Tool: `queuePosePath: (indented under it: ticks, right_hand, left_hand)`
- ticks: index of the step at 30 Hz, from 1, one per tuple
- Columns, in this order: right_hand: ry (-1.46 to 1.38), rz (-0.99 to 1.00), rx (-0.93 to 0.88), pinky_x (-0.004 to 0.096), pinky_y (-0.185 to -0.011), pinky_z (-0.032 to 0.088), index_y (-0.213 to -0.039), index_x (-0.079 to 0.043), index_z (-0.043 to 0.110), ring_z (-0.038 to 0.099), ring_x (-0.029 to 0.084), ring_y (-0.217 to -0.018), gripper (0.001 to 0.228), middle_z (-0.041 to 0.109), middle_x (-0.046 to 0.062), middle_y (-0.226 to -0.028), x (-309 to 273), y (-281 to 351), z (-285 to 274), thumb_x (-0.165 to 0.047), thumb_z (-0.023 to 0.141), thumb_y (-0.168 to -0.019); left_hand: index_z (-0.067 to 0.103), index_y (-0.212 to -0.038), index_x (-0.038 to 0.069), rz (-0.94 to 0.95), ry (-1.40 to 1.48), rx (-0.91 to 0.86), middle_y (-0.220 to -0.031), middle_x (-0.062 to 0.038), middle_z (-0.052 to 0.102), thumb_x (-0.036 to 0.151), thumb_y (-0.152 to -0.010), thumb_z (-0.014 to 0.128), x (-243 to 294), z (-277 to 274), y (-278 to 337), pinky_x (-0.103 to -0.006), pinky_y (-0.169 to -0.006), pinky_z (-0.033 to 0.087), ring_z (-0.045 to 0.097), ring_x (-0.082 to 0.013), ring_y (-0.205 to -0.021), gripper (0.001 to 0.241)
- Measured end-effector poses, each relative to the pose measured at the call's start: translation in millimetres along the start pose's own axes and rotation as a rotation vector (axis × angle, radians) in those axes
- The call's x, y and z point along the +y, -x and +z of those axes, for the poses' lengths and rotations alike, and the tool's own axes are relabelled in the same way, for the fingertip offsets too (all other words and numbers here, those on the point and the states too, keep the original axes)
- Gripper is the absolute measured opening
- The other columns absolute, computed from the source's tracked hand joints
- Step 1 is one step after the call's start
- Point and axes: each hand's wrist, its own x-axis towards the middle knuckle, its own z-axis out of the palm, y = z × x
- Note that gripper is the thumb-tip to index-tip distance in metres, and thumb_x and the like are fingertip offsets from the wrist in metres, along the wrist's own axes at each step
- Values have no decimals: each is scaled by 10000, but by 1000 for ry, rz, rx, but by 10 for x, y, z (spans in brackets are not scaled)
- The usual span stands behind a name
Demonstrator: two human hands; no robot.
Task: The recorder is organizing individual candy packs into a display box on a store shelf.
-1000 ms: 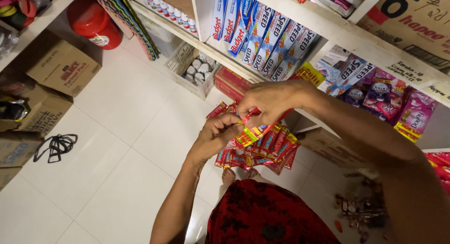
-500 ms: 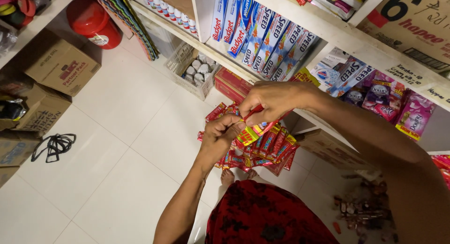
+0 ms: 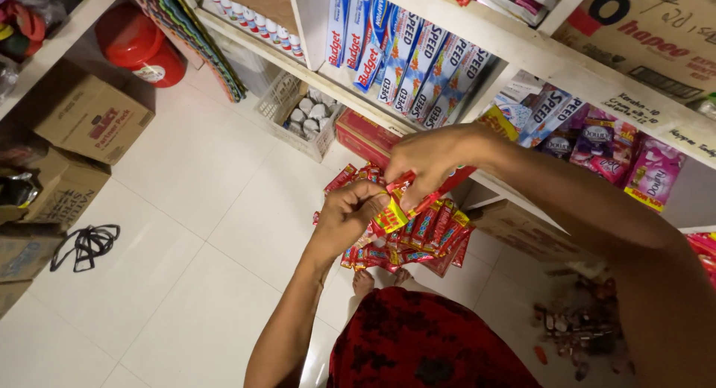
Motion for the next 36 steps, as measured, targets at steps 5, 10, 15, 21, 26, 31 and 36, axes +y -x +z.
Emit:
queuePosePath:
  ticks: [5,10,15,21,26,31,36]
  right_hand:
    - [180,-63,6,484,-624,474,-871,-41,749,670,317,-671,397,688,174,-682,-23,-26,67,-422,758,-761]
    - [340,95,6,518,-613,470,-767,-53,712,679,335,-691,334,665,146,-652,-270,17,53,-382,751,-725]
    - [267,77,63,516,-606,450,-780,-75,700,653,336,-648,274,631,152,-609,-393,147,7,-345,745,-776]
    - [196,40,95,513,-611,440,-777,-52,659,623,351,-621,268,610,161,-619,-332,179,26,-303,748,-803]
    - [254,78,133,512,-599,447,-749,-53,663,644,339,-662,288,625,157,-607,-276,168,50,-319,772,-777]
    - [187,82,85,493,-613,478,-817,-57,689,669,329,-658,294,647,158,-642,-338,207,-11,-311,789,-709]
    - [233,119,110,502,-652,486,-833,-46,703,678,340,-719,310,669,168,-687,-270,193,39,-322,785,-718]
  left_hand:
    - [735,-1058,4,-180,31,-219,-905,1,732,123,-930,755,177,-85,-104,-235,-721,508,627,-51,-808,176]
    - [773,-1006,-17,-248,-1,-294,-824,-28,726,135,-968,747,-100,-95,-143,-268,-599,468,578,-64,-705,158]
    - [773,-995,21,-212,54,-183,-804,2,741,132,-955,707,16,-31,-97,-249,-559,534,619,-42,-672,134]
    - [770,-1012,9,-298,185,-289,-743,-15,665,112,-956,759,53,-101,-87,-233,-489,423,535,-59,-583,118]
    - [764,-1008,19,-252,141,-274,-812,-12,727,74,-899,784,-45,-56,-170,-234,-582,493,612,-49,-657,124]
    - [773,-1001,-14,-234,171,-220,-808,-27,728,56,-924,788,-164,-22,-176,-241,-563,489,612,-51,-654,105]
    - [779,-1014,28,-332,100,-163,-801,-32,756,71,-899,763,142,16,-171,-237,-502,453,602,-54,-592,124]
